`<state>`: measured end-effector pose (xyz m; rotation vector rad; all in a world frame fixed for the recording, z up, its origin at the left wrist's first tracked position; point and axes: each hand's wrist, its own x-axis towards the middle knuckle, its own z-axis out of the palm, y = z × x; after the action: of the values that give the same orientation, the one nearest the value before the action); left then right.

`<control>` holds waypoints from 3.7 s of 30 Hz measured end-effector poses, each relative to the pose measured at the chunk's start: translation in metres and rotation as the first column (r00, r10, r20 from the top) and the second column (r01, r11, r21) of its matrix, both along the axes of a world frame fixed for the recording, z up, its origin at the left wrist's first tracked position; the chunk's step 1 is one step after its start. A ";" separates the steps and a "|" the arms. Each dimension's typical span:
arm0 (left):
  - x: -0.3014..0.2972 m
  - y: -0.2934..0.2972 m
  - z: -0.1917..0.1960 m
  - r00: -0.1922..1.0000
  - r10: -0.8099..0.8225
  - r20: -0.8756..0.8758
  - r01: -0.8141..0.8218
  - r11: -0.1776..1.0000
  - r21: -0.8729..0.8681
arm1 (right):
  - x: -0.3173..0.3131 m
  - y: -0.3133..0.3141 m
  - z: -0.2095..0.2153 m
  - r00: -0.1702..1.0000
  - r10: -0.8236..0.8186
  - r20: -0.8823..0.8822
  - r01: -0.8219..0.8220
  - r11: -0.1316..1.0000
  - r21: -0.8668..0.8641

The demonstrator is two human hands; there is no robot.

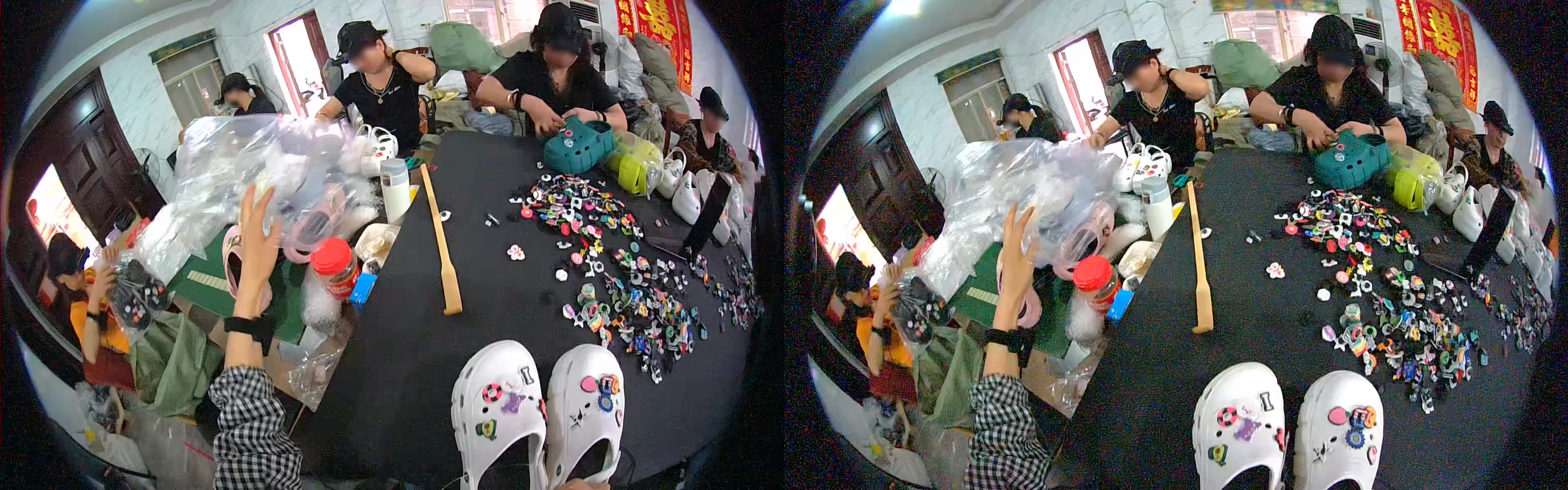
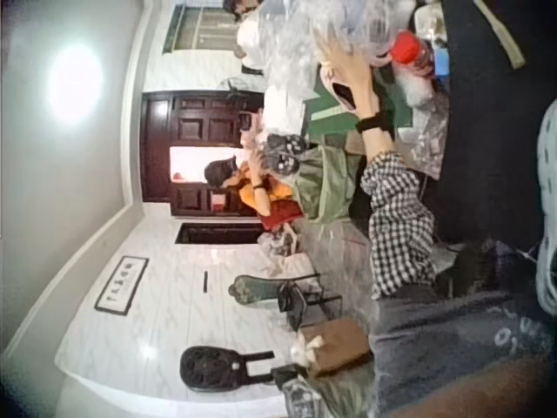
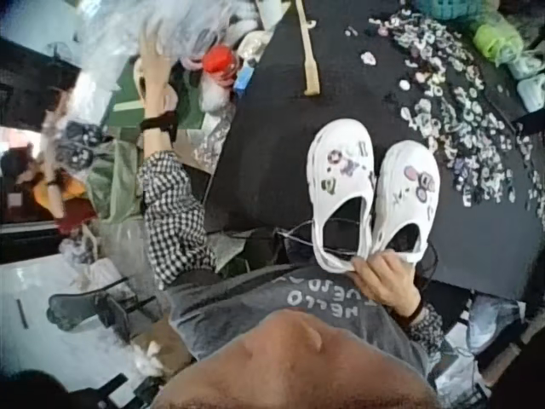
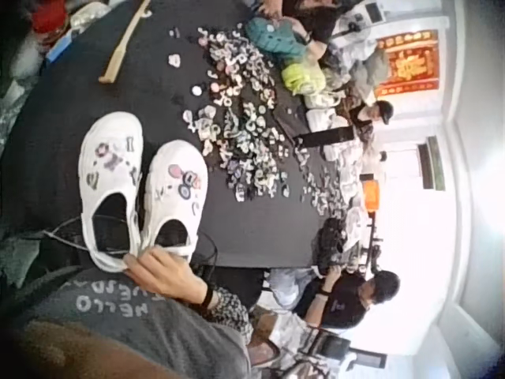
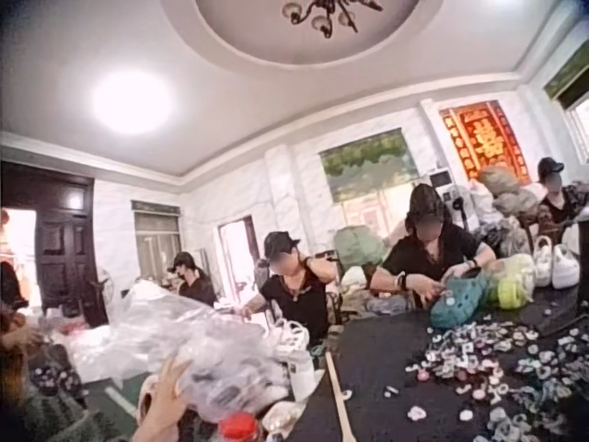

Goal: The person is attaching decorative charms or accessories to clogs/shoes.

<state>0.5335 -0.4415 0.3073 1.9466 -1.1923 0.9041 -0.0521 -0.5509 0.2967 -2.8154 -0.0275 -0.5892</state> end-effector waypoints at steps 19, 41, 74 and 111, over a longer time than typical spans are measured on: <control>-0.005 0.094 -0.110 0.838 0.342 -0.426 -0.336 0.937 0.092 | 0.003 0.003 -0.004 0.999 -0.018 0.044 0.018 1.000 0.008; -0.176 0.077 -0.084 0.639 -0.232 -0.734 0.169 0.973 -0.160 | -0.016 -0.004 -0.017 0.919 -0.056 0.390 0.056 0.998 0.011; -0.476 -0.002 -0.027 0.695 -0.679 -0.238 0.719 0.657 0.226 | 0.039 -0.123 -0.025 0.935 -0.169 0.313 0.068 0.948 0.309; -0.486 0.002 -0.048 0.777 -0.618 -0.120 0.628 0.748 0.214 | 0.034 -0.130 -0.036 0.913 -0.213 0.349 0.107 0.948 0.299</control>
<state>0.0474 -0.4400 0.2591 1.5394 -1.8442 0.3648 -0.0177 -0.6811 0.2606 -2.4117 0.2015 -1.0792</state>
